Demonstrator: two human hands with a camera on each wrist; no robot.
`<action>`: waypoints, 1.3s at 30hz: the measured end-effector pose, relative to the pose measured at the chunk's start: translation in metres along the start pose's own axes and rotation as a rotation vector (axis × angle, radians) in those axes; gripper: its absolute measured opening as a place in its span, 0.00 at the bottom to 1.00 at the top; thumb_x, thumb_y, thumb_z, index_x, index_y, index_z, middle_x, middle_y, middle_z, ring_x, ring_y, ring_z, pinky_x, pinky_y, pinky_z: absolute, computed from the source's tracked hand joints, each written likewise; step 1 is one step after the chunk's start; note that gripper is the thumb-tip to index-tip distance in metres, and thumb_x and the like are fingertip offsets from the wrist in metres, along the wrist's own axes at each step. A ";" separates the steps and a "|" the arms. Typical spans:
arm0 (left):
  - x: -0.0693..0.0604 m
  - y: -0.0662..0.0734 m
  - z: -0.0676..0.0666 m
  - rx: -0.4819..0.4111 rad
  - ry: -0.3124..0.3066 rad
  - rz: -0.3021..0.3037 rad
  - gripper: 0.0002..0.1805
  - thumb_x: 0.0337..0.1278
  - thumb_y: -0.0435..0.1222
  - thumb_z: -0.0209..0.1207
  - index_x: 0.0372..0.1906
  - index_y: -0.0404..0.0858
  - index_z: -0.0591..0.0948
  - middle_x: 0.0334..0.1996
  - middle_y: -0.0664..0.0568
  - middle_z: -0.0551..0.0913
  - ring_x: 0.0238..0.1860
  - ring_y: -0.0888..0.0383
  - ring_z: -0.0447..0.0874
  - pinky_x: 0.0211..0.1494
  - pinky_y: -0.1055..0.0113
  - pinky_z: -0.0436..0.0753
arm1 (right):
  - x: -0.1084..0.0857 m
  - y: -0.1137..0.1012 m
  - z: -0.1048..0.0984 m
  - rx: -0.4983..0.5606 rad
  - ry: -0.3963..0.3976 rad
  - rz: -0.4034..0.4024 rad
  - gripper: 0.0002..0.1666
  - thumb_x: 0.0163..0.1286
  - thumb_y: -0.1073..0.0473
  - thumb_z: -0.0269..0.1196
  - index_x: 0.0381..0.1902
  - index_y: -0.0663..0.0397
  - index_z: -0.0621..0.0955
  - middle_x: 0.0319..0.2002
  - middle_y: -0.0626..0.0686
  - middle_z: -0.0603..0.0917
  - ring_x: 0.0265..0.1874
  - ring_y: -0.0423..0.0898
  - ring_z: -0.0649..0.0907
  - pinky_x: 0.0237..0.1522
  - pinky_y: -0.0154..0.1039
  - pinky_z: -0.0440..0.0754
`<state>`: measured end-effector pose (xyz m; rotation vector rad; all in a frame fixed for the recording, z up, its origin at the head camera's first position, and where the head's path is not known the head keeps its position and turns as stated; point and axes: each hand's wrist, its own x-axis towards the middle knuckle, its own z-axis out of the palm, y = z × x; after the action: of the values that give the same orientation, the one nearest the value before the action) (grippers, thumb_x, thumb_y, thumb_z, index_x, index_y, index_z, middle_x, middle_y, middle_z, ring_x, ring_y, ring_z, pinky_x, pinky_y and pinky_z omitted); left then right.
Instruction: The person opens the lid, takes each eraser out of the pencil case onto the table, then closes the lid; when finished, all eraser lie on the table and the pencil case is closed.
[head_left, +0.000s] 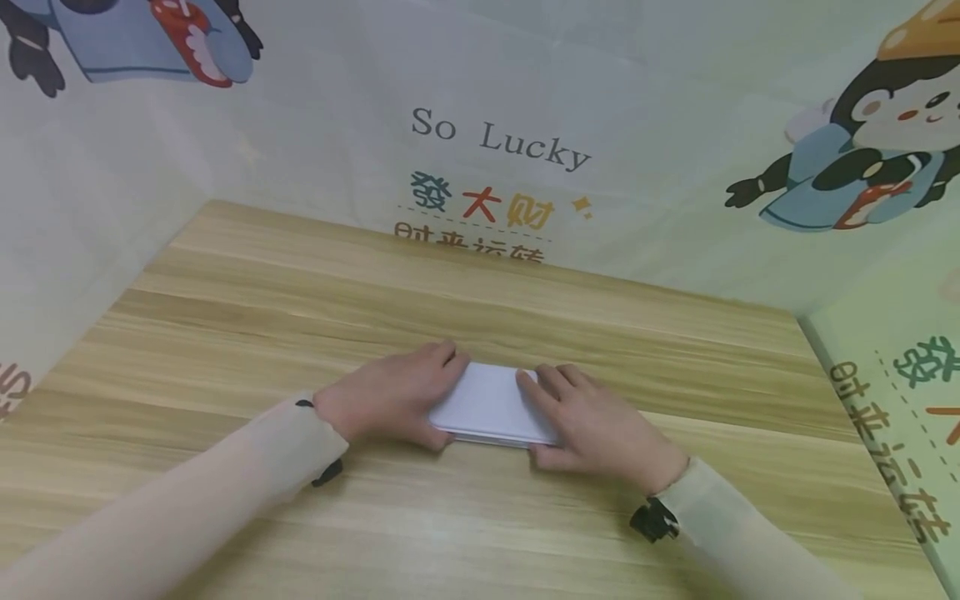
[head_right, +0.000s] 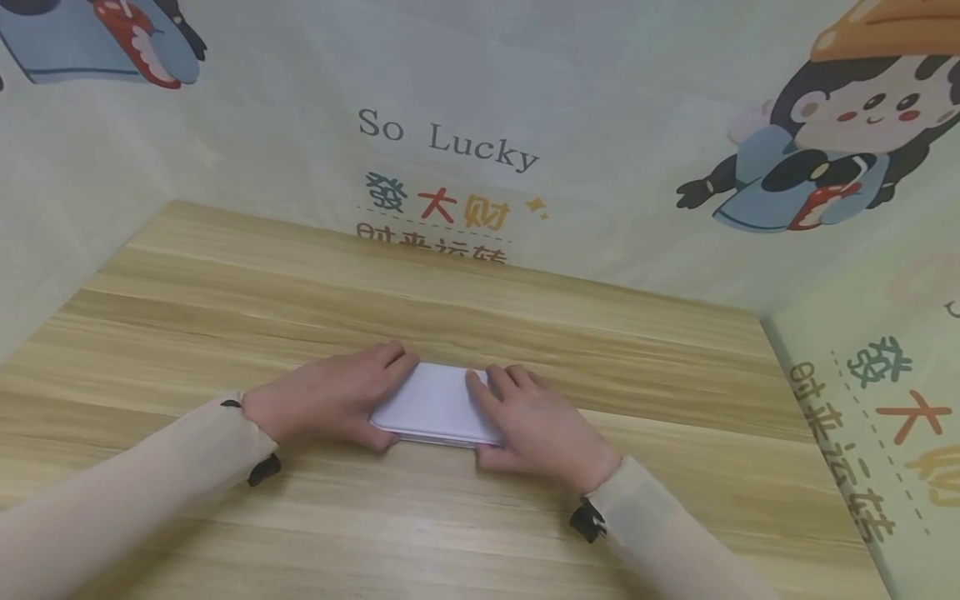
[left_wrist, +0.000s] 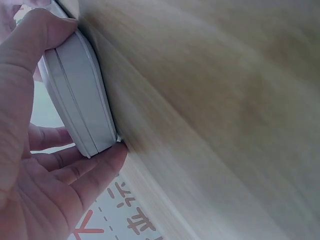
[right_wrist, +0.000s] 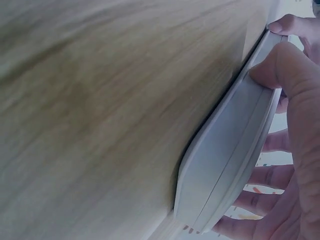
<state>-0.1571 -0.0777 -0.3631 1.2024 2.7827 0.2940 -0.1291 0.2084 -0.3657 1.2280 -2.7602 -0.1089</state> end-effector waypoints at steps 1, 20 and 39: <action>0.000 0.000 0.000 0.000 -0.002 -0.001 0.42 0.46 0.51 0.72 0.64 0.33 0.72 0.49 0.47 0.78 0.45 0.57 0.77 0.51 0.63 0.85 | 0.000 0.000 0.000 -0.007 -0.002 -0.004 0.51 0.62 0.36 0.67 0.75 0.60 0.72 0.64 0.61 0.79 0.59 0.58 0.82 0.60 0.52 0.86; 0.000 0.000 0.001 0.027 0.015 0.008 0.44 0.43 0.51 0.72 0.63 0.31 0.72 0.49 0.46 0.77 0.44 0.56 0.77 0.50 0.62 0.86 | 0.007 -0.002 -0.003 -0.073 0.033 -0.037 0.48 0.61 0.36 0.65 0.71 0.61 0.75 0.57 0.60 0.83 0.51 0.57 0.86 0.52 0.50 0.89; 0.003 0.001 0.008 0.078 0.014 0.011 0.45 0.47 0.56 0.71 0.63 0.31 0.73 0.50 0.45 0.78 0.46 0.55 0.77 0.51 0.61 0.86 | 0.009 -0.003 -0.006 -0.060 -0.015 -0.050 0.49 0.62 0.36 0.65 0.72 0.62 0.75 0.56 0.62 0.84 0.50 0.57 0.87 0.49 0.48 0.90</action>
<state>-0.1577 -0.0739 -0.3703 1.2370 2.8250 0.1972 -0.1325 0.1993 -0.3591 1.2861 -2.7188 -0.2050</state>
